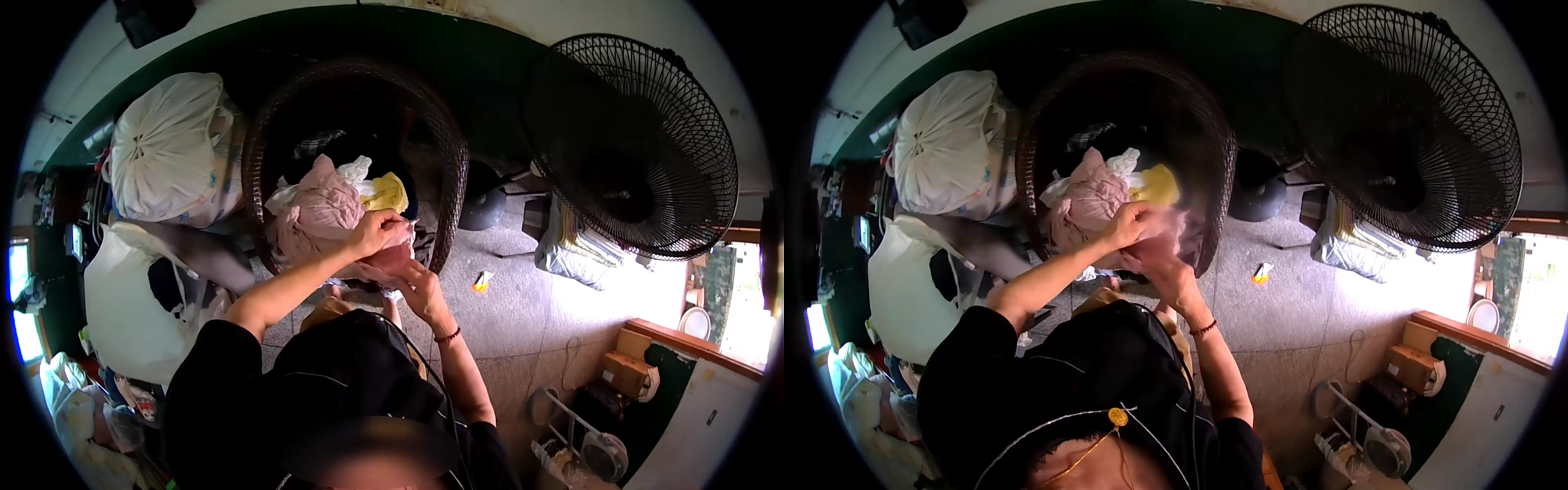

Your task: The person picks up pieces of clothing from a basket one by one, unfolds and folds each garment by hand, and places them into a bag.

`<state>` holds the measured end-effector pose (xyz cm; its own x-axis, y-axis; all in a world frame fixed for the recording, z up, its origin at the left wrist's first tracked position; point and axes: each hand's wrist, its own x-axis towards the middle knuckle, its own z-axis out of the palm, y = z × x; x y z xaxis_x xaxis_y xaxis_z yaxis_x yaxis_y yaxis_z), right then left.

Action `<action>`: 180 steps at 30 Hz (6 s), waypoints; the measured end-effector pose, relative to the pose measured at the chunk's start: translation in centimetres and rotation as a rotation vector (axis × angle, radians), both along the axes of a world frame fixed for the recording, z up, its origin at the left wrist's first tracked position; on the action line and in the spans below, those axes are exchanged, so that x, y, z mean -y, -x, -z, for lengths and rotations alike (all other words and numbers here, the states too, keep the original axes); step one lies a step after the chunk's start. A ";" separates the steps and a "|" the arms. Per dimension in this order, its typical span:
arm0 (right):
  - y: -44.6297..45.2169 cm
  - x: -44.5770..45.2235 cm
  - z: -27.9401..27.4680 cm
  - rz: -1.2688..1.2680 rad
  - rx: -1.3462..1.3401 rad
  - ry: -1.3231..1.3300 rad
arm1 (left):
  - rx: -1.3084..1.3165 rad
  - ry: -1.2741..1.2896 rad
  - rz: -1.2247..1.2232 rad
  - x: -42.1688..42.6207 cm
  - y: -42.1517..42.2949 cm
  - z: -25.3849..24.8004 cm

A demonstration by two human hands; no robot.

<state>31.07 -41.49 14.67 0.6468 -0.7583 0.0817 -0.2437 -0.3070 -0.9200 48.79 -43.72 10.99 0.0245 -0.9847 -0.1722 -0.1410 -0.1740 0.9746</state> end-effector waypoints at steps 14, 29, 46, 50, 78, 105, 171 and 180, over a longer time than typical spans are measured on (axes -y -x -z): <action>-2.7 -0.5 -0.2 -0.006 0.051 -0.395 | -0.447 -0.153 -0.126 -7.9 -1.2 -0.2; -5.0 1.7 0.3 -0.368 0.188 -0.362 | 0.294 0.321 0.101 -8.2 -2.5 -9.5; -6.7 5.1 -5.9 -0.415 0.363 -0.444 | -0.044 0.192 -0.146 -8.4 -2.9 -12.3; -8.2 3.6 -4.3 -0.555 -0.045 -0.173 | 0.190 0.288 -0.174 -9.1 -5.0 -16.7; -8.7 1.2 -3.1 -0.114 0.413 -1.274 | 0.163 0.191 -0.526 -6.4 -11.7 -12.0; -14.3 1.6 -10.9 -0.087 0.241 0.220 | 0.249 0.347 -0.332 -9.1 -9.8 -15.2; 9.1 15.0 -19.0 0.174 -0.455 0.499 | 0.590 0.533 -0.278 -14.0 -24.6 -34.4; -11.1 4.5 -13.2 -0.460 -0.116 0.116 | 0.720 0.660 0.833 -4.9 -8.9 -37.1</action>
<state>42.18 -45.98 27.90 0.9224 -0.3822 0.0560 -0.1582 -0.5059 -0.8480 57.67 -38.78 48.10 -0.7534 -0.6410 0.1468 -0.5021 0.7049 0.5010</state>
